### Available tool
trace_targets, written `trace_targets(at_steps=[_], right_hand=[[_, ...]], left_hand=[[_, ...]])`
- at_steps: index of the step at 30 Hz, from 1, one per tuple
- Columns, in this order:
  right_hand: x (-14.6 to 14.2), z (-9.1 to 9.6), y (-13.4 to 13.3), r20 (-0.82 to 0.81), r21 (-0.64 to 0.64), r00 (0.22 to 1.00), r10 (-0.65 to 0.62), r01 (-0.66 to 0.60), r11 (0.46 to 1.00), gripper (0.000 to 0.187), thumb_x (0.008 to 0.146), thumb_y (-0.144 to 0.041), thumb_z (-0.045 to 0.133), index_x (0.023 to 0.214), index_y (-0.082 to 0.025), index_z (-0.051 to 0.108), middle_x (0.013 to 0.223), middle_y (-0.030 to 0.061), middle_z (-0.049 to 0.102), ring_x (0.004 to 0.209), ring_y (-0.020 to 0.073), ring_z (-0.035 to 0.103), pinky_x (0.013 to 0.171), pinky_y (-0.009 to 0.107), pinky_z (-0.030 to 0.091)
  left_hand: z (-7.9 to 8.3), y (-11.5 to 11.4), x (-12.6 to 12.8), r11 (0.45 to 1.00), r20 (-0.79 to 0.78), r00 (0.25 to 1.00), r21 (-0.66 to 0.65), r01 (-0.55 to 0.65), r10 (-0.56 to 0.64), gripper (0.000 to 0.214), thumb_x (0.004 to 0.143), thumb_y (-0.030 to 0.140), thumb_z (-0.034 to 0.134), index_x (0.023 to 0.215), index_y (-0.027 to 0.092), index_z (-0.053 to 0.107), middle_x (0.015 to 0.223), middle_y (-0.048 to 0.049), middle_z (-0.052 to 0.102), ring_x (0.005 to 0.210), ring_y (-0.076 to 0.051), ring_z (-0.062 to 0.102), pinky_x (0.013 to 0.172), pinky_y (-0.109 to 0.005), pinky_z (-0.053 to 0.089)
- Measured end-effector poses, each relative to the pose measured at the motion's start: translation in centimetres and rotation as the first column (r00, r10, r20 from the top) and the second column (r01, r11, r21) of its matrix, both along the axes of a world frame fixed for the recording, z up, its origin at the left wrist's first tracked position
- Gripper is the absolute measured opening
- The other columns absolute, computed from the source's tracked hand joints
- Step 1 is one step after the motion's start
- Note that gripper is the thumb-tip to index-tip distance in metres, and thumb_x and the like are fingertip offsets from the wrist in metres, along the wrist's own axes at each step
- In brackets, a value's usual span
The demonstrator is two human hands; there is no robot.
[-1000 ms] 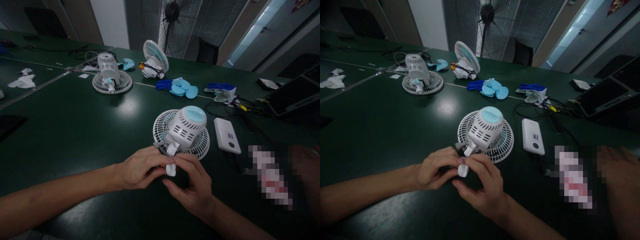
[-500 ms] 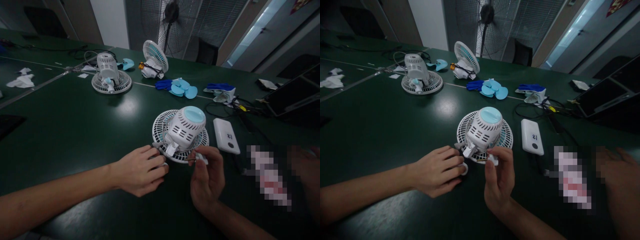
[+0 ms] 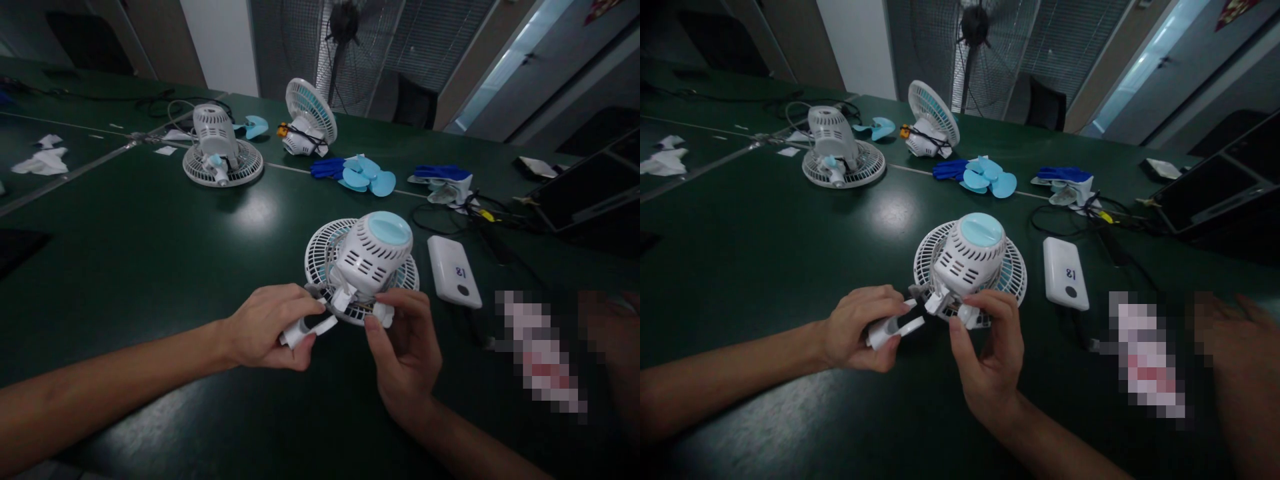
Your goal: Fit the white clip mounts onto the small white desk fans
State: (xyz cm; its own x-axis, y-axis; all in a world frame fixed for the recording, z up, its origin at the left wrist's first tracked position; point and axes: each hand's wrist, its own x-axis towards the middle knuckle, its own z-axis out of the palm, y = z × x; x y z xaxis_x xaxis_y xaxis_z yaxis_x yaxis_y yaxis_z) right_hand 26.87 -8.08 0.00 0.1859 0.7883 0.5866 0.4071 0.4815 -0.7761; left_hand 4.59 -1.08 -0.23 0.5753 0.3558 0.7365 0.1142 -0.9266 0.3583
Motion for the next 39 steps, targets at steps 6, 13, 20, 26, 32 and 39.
trace_targets(at_steps=[6, 13, 20, 26, 32, 39], right_hand=[[-0.1, 0.1, -0.1, 0.078, 0.001, 0.996, 0.045, -0.045, 0.999, 0.028, 0.089, -0.009, 0.067, 0.113, -0.022, 0.062, 0.108, 0.0039, 0.057, 0.102, 0.0212, 0.057, 0.087, 0.038, 0.048], [0.1, 0.4, -0.4, 0.149, 0.029, 0.98, 0.131, -0.136, 0.99, 0.033, 0.087, -0.006, 0.069, 0.116, -0.02, 0.063, 0.109, 0.0052, 0.059, 0.101, 0.0217, 0.06, 0.088, 0.039, 0.049], [-0.1, 0.7, -0.4, 0.225, 0.046, 0.962, 0.155, -0.17, 0.984, 0.034, 0.085, -0.004, 0.07, 0.116, -0.019, 0.064, 0.108, 0.0057, 0.061, 0.101, 0.0226, 0.06, 0.087, 0.041, 0.05], [0.0, 0.8, -0.7, 0.201, 0.044, 0.971, 0.127, -0.138, 0.989, 0.032, 0.087, -0.005, 0.067, 0.115, -0.019, 0.064, 0.108, 0.0059, 0.061, 0.1, 0.0228, 0.06, 0.086, 0.042, 0.051], [-0.1, 0.7, -0.5, 0.186, 0.062, 0.97, 0.16, -0.174, 0.983, 0.032, 0.09, -0.005, 0.062, 0.119, -0.019, 0.062, 0.11, 0.0051, 0.061, 0.102, 0.0215, 0.06, 0.089, 0.04, 0.05], [-0.1, 0.5, -0.5, 0.203, 0.064, 0.973, 0.111, -0.126, 0.99, 0.037, 0.092, -0.004, 0.061, 0.125, -0.022, 0.06, 0.116, 0.005, 0.061, 0.109, 0.0217, 0.06, 0.094, 0.041, 0.052]], left_hand=[[-0.1, 0.1, 0.2, 0.997, -0.032, 0.997, 0.013, -0.076, 0.076, 0.018, 0.086, 0.019, 0.061, 0.104, 0.019, 0.057, 0.076, 0.0021, 0.06, 0.056, -0.011, 0.052, 0.052, -0.022, 0.04], [-0.5, 0.1, 0.1, 0.988, -0.11, 0.985, 0.095, -0.121, 0.131, 0.025, 0.093, 0.042, 0.063, 0.085, 0.019, 0.06, 0.075, 0.0015, 0.054, 0.055, -0.011, 0.047, 0.048, -0.024, 0.035], [-0.3, 0.1, 0.4, 0.983, -0.139, 0.979, 0.132, -0.13, 0.149, 0.034, 0.094, 0.052, 0.06, 0.087, 0.018, 0.06, 0.074, 0.0013, 0.052, 0.055, -0.011, 0.046, 0.044, -0.024, 0.035], [0.8, -0.2, 0.8, 0.98, -0.193, 0.975, 0.183, -0.077, 0.113, 0.013, 0.097, 0.029, 0.053, 0.095, 0.017, 0.058, 0.074, 0.0005, 0.054, 0.057, -0.012, 0.049, 0.046, -0.023, 0.039], [1.0, -0.2, 0.6, 0.984, -0.169, 0.984, 0.176, -0.021, 0.052, 0.035, 0.102, 0.049, 0.06, 0.091, 0.016, 0.058, 0.067, 0.0031, 0.05, 0.053, -0.011, 0.046, 0.044, -0.027, 0.036], [0.8, -0.3, 0.4, 0.996, -0.128, 0.991, 0.082, -0.019, 0.029, 0.028, 0.104, 0.042, 0.052, 0.093, 0.016, 0.057, 0.071, 0.0007, 0.051, 0.055, -0.013, 0.047, 0.046, -0.028, 0.036]])
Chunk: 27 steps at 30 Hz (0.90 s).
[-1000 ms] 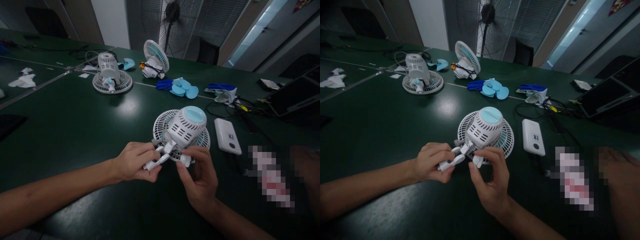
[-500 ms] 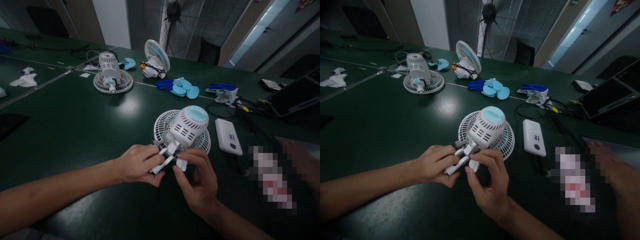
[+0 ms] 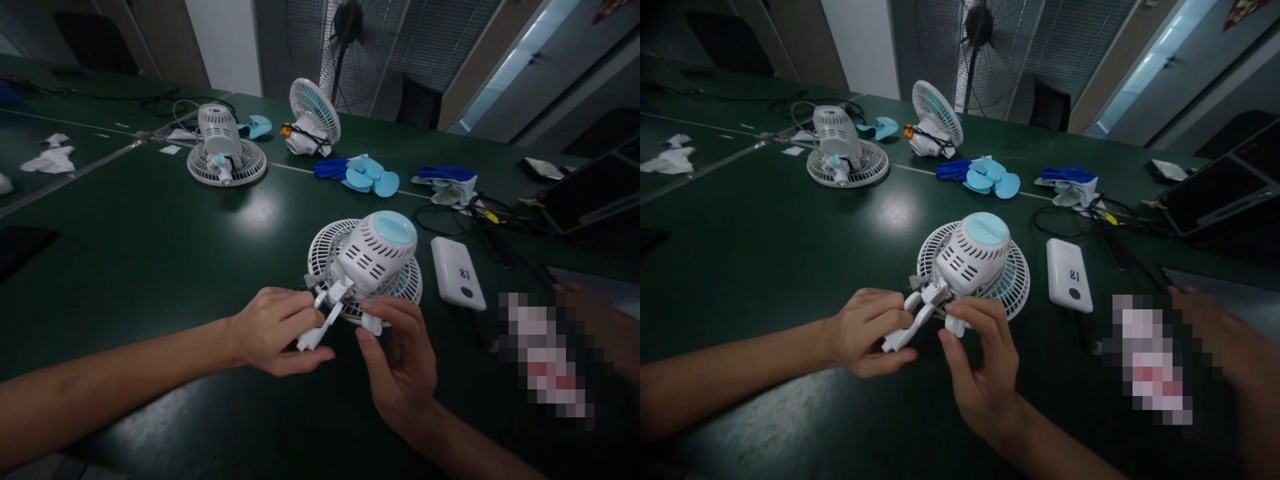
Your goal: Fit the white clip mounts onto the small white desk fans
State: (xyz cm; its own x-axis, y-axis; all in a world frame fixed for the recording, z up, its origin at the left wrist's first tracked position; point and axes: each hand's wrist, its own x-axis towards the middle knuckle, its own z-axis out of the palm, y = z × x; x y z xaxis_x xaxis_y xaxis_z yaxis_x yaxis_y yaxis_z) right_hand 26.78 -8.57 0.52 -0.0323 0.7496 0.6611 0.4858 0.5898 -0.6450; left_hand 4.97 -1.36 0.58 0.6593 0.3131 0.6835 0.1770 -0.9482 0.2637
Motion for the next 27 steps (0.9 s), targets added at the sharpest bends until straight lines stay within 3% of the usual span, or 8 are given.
trace_targets(at_steps=[4, 8, 16, 23, 27], right_hand=[[-0.05, 0.07, 0.0, 0.013, -0.009, 1.0, -0.01, 0.01, 1.0, 0.037, 0.093, -0.005, 0.061, 0.125, -0.023, 0.059, 0.116, 0.0045, 0.061, 0.11, 0.0211, 0.06, 0.095, 0.04, 0.053], [-0.07, 0.11, -0.02, 0.034, -0.005, 0.999, -0.006, 0.006, 1.0, 0.036, 0.093, -0.006, 0.061, 0.125, -0.023, 0.059, 0.116, 0.0049, 0.062, 0.11, 0.0214, 0.061, 0.095, 0.041, 0.054], [-0.28, -0.17, 0.06, -0.012, -0.001, 0.999, -0.03, 0.03, 1.0, 0.037, 0.092, -0.002, 0.063, 0.123, -0.023, 0.062, 0.119, 0.0049, 0.064, 0.112, 0.0215, 0.063, 0.098, 0.042, 0.055], [-0.26, -0.2, 0.46, -0.002, -0.003, 1.0, -0.012, 0.012, 1.0, 0.034, 0.091, -0.001, 0.065, 0.117, -0.023, 0.063, 0.117, 0.0046, 0.067, 0.11, 0.0215, 0.065, 0.095, 0.042, 0.055], [-0.42, 0.11, 0.58, 0.052, -0.01, 0.998, -0.031, 0.032, 0.999, 0.028, 0.091, -0.002, 0.065, 0.108, -0.024, 0.065, 0.112, 0.0037, 0.068, 0.105, 0.0215, 0.066, 0.091, 0.042, 0.056]], left_hand=[[0.03, 0.0, -0.06, 0.999, -0.001, 1.0, -0.032, -0.005, 0.005, 0.02, 0.101, 0.034, 0.051, 0.093, 0.017, 0.056, 0.073, 0.0, 0.051, 0.056, -0.013, 0.048, 0.047, -0.028, 0.037], [0.11, 0.18, -0.03, 0.99, -0.087, 0.991, -0.088, -0.106, 0.099, 0.014, 0.1, 0.029, 0.053, 0.1, 0.016, 0.058, 0.082, -0.0022, 0.056, 0.063, -0.014, 0.053, 0.052, -0.027, 0.042], [0.06, 0.39, -0.01, 0.994, -0.072, 0.993, -0.049, -0.099, 0.095, 0.021, 0.1, 0.037, 0.058, 0.105, 0.017, 0.06, 0.084, -0.0028, 0.063, 0.063, -0.014, 0.058, 0.054, -0.024, 0.046], [-0.55, 0.47, 0.06, 0.939, -0.003, 0.994, -0.328, -0.103, 0.108, 0.044, 0.092, 0.043, 0.072, 0.121, 0.016, 0.051, 0.076, 0.0033, 0.062, 0.057, -0.011, 0.058, 0.05, -0.02, 0.043], [-0.56, 0.57, 0.05, 0.914, 0.047, 0.99, -0.393, -0.101, 0.13, 0.059, 0.093, 0.039, 0.072, 0.139, 0.017, 0.042, 0.079, 0.0036, 0.062, 0.056, -0.01, 0.058, 0.048, -0.018, 0.041]])
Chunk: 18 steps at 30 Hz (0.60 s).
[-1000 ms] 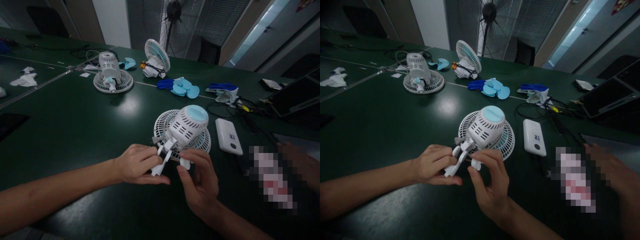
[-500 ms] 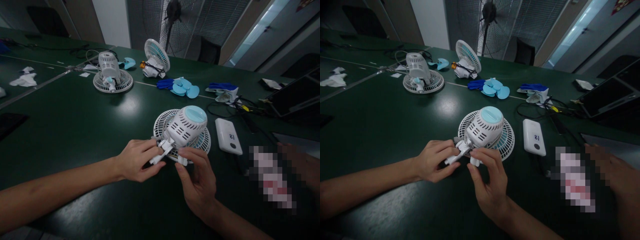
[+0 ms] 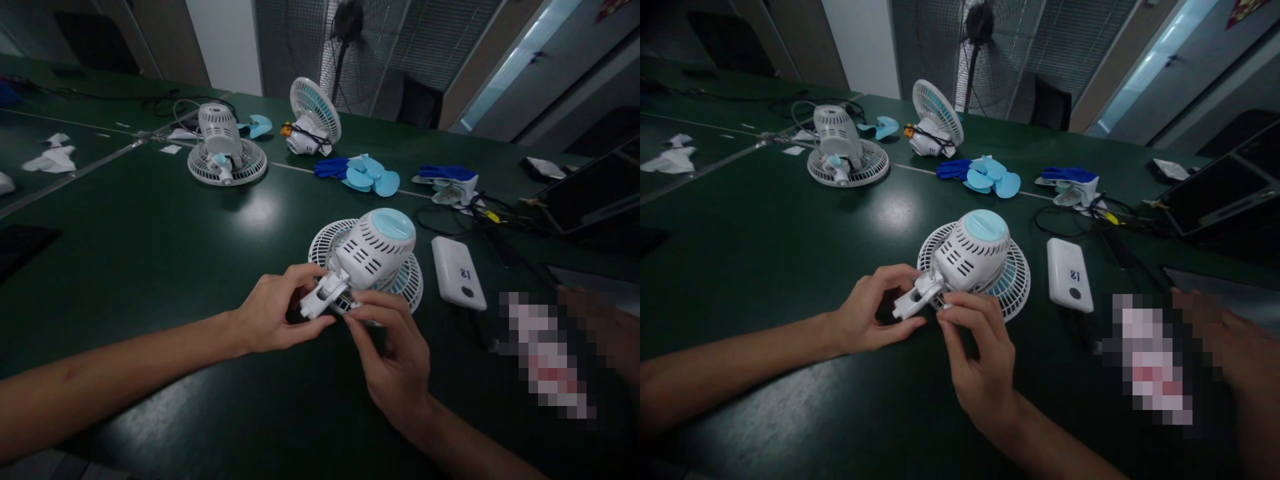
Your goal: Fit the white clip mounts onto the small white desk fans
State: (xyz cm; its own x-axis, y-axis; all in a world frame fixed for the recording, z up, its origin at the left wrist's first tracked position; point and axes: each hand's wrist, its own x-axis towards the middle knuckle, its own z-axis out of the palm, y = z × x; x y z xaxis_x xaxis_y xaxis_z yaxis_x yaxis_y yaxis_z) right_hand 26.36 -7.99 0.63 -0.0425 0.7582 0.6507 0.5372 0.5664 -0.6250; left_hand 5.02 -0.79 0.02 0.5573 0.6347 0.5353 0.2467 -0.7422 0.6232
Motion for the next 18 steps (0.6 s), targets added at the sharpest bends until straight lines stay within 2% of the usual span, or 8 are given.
trace_targets(at_steps=[4, 8, 11, 14, 18], right_hand=[[0.05, 0.09, -0.1, 0.027, -0.006, 0.998, -0.064, 0.064, 0.998, 0.024, 0.091, -0.004, 0.066, 0.104, -0.024, 0.067, 0.112, 0.0044, 0.064, 0.104, 0.0215, 0.065, 0.089, 0.042, 0.058], [0.25, -0.09, -0.17, 0.041, 0.032, 0.994, -0.1, 0.098, 0.995, 0.026, 0.09, -0.006, 0.07, 0.108, -0.025, 0.069, 0.11, 0.004, 0.062, 0.1, 0.021, 0.065, 0.084, 0.041, 0.06], [0.24, -0.13, -0.07, 0.003, 0.017, 0.997, -0.083, 0.083, 0.996, 0.031, 0.089, -0.007, 0.072, 0.113, -0.025, 0.067, 0.106, 0.003, 0.065, 0.097, 0.0209, 0.067, 0.082, 0.041, 0.061], [0.11, -0.04, 0.02, -0.013, 0.003, 0.997, -0.076, 0.077, 0.997, 0.03, 0.089, -0.009, 0.074, 0.113, -0.026, 0.067, 0.099, 0.0012, 0.069, 0.088, 0.0193, 0.068, 0.076, 0.038, 0.062], [0.07, 0.11, 0.04, -0.004, 0.008, 0.999, -0.053, 0.053, 0.999, 0.03, 0.089, -0.007, 0.074, 0.112, -0.025, 0.067, 0.099, 0.0008, 0.072, 0.087, 0.0186, 0.07, 0.078, 0.037, 0.063]], left_hand=[[0.12, 0.11, -0.18, 0.994, -0.006, 0.996, -0.053, 0.094, -0.094, 0.061, 0.093, 0.036, 0.069, 0.144, 0.018, 0.041, 0.085, 0.0015, 0.063, 0.057, -0.009, 0.057, 0.049, -0.018, 0.042], [-0.05, 0.22, -0.29, 0.974, -0.025, 0.973, 0.005, 0.228, -0.228, 0.064, 0.094, 0.033, 0.062, 0.15, 0.017, 0.037, 0.088, -0.001, 0.066, 0.062, -0.011, 0.06, 0.057, -0.021, 0.048], [-0.21, 0.3, -0.33, 0.965, -0.019, 0.965, 0.01, 0.261, -0.261, 0.063, 0.094, 0.031, 0.061, 0.151, 0.016, 0.038, 0.088, -0.0008, 0.065, 0.064, -0.012, 0.06, 0.059, -0.022, 0.049], [-0.23, 0.39, -0.43, 0.95, 0.036, 0.951, -0.045, 0.308, -0.306, 0.063, 0.093, 0.029, 0.062, 0.149, 0.014, 0.037, 0.084, 0.0, 0.062, 0.061, -0.012, 0.056, 0.055, -0.023, 0.045], [0.07, 0.62, -0.44, 0.913, 0.133, 0.935, -0.208, 0.352, -0.33, 0.045, 0.103, 0.022, 0.047, 0.146, 0.015, 0.037, 0.083, -0.0001, 0.058, 0.066, -0.012, 0.055, 0.061, -0.024, 0.045]])
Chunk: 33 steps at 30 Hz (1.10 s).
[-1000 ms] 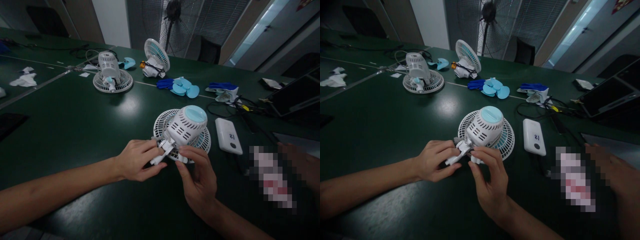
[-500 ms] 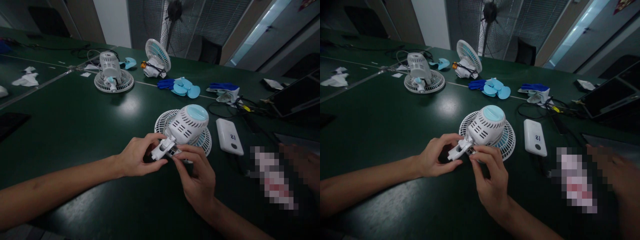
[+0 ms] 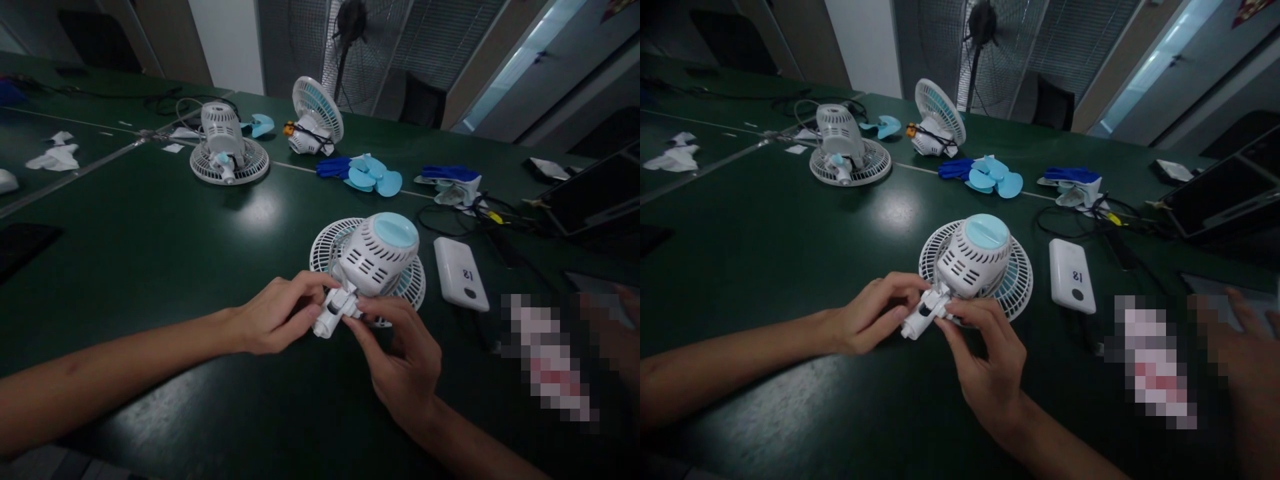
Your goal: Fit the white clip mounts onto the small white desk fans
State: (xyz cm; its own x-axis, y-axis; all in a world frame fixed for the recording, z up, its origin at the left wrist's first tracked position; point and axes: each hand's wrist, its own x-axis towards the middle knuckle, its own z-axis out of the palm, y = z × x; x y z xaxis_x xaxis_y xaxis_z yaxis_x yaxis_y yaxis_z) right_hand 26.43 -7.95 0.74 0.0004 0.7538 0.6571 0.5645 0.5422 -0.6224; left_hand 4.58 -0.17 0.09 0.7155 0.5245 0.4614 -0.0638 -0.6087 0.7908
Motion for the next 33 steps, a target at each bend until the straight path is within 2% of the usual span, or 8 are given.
trace_targets(at_steps=[2, 6, 11, 18, 22, 24, 27, 33], right_hand=[[0.02, 0.07, 0.02, 0.018, 0.0, 0.999, 0.028, -0.028, 1.0, 0.03, 0.09, -0.005, 0.072, 0.112, -0.025, 0.067, 0.101, 0.0014, 0.072, 0.093, 0.019, 0.071, 0.083, 0.038, 0.063], [-0.07, 0.19, 0.08, 0.078, 0.0, 0.995, 0.054, -0.054, 0.999, 0.029, 0.09, -0.001, 0.067, 0.111, -0.022, 0.067, 0.108, 0.0039, 0.069, 0.1, 0.0191, 0.069, 0.087, 0.038, 0.062], [-0.15, 0.21, -0.02, 0.079, 0.014, 0.997, 0.024, -0.025, 1.0, 0.031, 0.091, 0.0, 0.065, 0.113, -0.021, 0.067, 0.109, 0.0042, 0.065, 0.1, 0.0175, 0.067, 0.089, 0.035, 0.061], [0.07, 0.22, -0.11, 0.037, -0.016, 0.998, 0.041, -0.04, 0.999, 0.031, 0.091, 0.0, 0.068, 0.113, -0.021, 0.067, 0.109, 0.0028, 0.068, 0.101, 0.0161, 0.068, 0.091, 0.032, 0.06], [-0.13, 0.12, 0.01, 0.009, -0.018, 0.998, 0.056, -0.056, 0.998, 0.03, 0.09, 0.0, 0.069, 0.112, -0.021, 0.068, 0.108, 0.0026, 0.069, 0.1, 0.0156, 0.068, 0.087, 0.031, 0.061], [-0.2, 0.04, 0.03, 0.009, -0.02, 0.998, 0.062, -0.061, 0.998, 0.031, 0.09, 0.0, 0.069, 0.113, -0.02, 0.067, 0.108, 0.0027, 0.069, 0.1, 0.0155, 0.068, 0.085, 0.03, 0.061], [-0.18, -0.06, 0.04, 0.031, -0.017, 0.996, 0.079, -0.079, 0.997, 0.032, 0.089, 0.001, 0.068, 0.115, -0.019, 0.067, 0.109, 0.0038, 0.068, 0.102, 0.0165, 0.067, 0.086, 0.031, 0.061], [0.01, -0.1, -0.05, 0.087, 0.007, 0.991, 0.1, -0.101, 0.995, 0.035, 0.09, 0.004, 0.061, 0.118, -0.018, 0.064, 0.111, 0.0053, 0.063, 0.103, 0.0169, 0.065, 0.089, 0.032, 0.06]], left_hand=[[0.23, 0.21, 0.1, 0.994, 0.002, 1.0, -0.111, -0.022, 0.023, 0.035, 0.107, 0.021, 0.044, 0.141, 0.015, 0.041, 0.081, 0.001, 0.055, 0.067, -0.011, 0.054, 0.063, -0.023, 0.045], [0.63, 0.69, 0.36, 0.961, 0.006, 0.999, -0.276, -0.033, 0.036, 0.025, 0.108, 0.027, 0.05, 0.129, 0.014, 0.051, 0.081, 0.0009, 0.057, 0.066, -0.009, 0.054, 0.061, -0.02, 0.044], [0.91, 0.91, 0.55, 0.927, -0.006, 0.996, -0.367, -0.084, 0.088, 0.024, 0.104, 0.032, 0.06, 0.118, 0.013, 0.06, 0.088, -0.0036, 0.067, 0.069, -0.01, 0.062, 0.06, -0.019, 0.049], [0.27, 0.52, 0.2, 0.976, -0.028, 0.984, -0.123, -0.18, 0.178, 0.014, 0.102, 0.026, 0.062, 0.108, 0.013, 0.063, 0.093, -0.0062, 0.069, 0.076, -0.013, 0.065, 0.065, -0.022, 0.052], [0.08, 0.39, 0.1, 0.99, -0.035, 0.99, 0.02, -0.139, 0.139, 0.034, 0.103, 0.022, 0.058, 0.136, 0.017, 0.048, 0.096, -0.0042, 0.066, 0.068, -0.01, 0.061, 0.059, -0.019, 0.049], [0.25, 0.49, 0.08, 0.984, -0.087, 0.991, 0.153, -0.093, 0.107, 0.039, 0.105, 0.024, 0.054, 0.144, 0.021, 0.046, 0.1, -0.004, 0.065, 0.069, -0.01, 0.059, 0.058, -0.019, 0.048], [0.5, 0.67, 0.09, 0.953, -0.176, 0.977, 0.297, -0.065, 0.122, 0.036, 0.107, 0.031, 0.052, 0.143, 0.027, 0.05, 0.105, -0.0036, 0.062, 0.074, -0.01, 0.059, 0.061, -0.02, 0.048], [0.53, 0.54, 0.32, 0.922, -0.307, 0.934, 0.384, -0.052, 0.18, 0.04, 0.108, 0.04, 0.051, 0.145, 0.027, 0.049, 0.108, -0.0034, 0.063, 0.073, -0.011, 0.059, 0.059, -0.021, 0.048]])
